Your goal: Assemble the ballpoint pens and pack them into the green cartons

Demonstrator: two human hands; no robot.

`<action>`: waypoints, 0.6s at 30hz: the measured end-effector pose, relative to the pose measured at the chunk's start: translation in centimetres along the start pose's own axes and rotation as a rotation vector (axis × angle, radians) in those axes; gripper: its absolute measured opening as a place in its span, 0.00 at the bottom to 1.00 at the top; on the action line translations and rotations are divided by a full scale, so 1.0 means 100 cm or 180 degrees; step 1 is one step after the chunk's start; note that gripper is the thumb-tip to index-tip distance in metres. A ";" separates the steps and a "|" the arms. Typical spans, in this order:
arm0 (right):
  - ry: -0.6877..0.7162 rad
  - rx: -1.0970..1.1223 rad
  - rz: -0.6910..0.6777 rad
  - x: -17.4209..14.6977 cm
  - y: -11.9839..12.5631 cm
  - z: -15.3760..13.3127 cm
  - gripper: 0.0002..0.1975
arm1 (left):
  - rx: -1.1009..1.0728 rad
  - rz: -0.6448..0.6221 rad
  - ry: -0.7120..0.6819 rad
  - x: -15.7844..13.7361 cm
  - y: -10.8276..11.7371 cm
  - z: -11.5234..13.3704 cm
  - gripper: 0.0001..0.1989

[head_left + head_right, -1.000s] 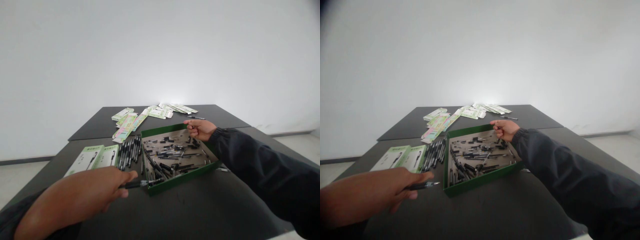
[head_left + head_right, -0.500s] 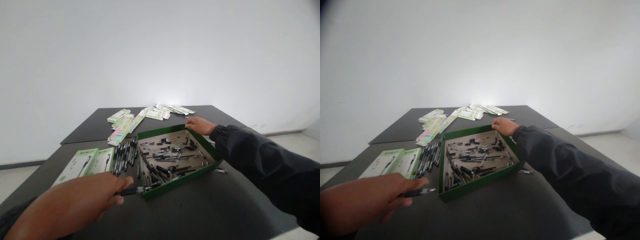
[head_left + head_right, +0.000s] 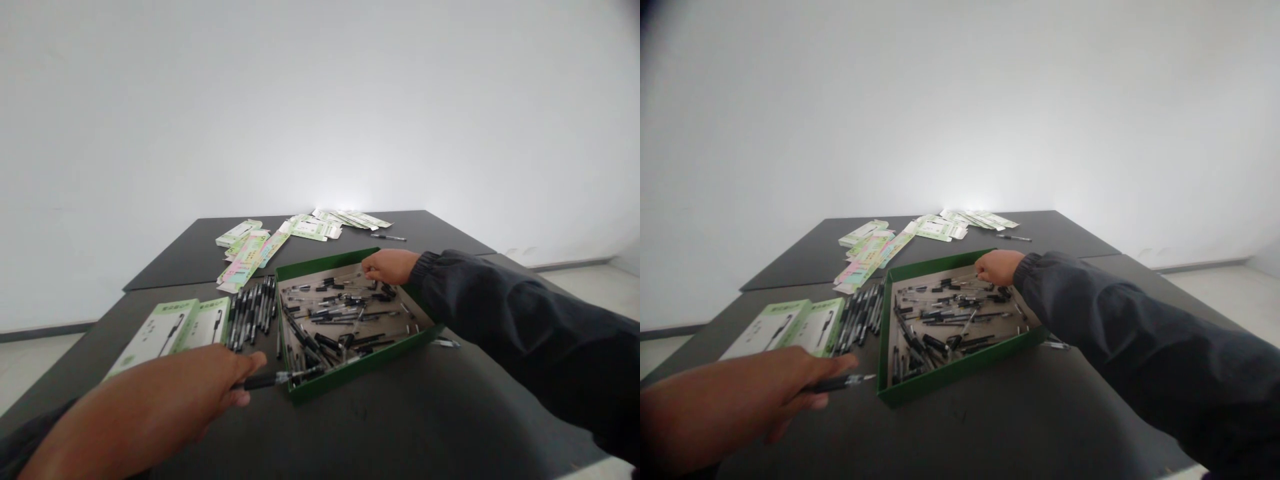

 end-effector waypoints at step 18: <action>0.0343 0.0944 -0.0435 0.012 -0.011 -0.021 0.13 | -0.0213 0.0302 -0.0175 0.002 0.002 -0.004 0.16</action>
Point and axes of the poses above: each hand's wrist, its own x-axis towards the middle knuckle, its own y-axis out of the back of the hand, z = x × y, the point moved 5 cm from there along x, towards the middle knuckle, and after that the axes turned 9 degrees about y, right-handed, at the moved point
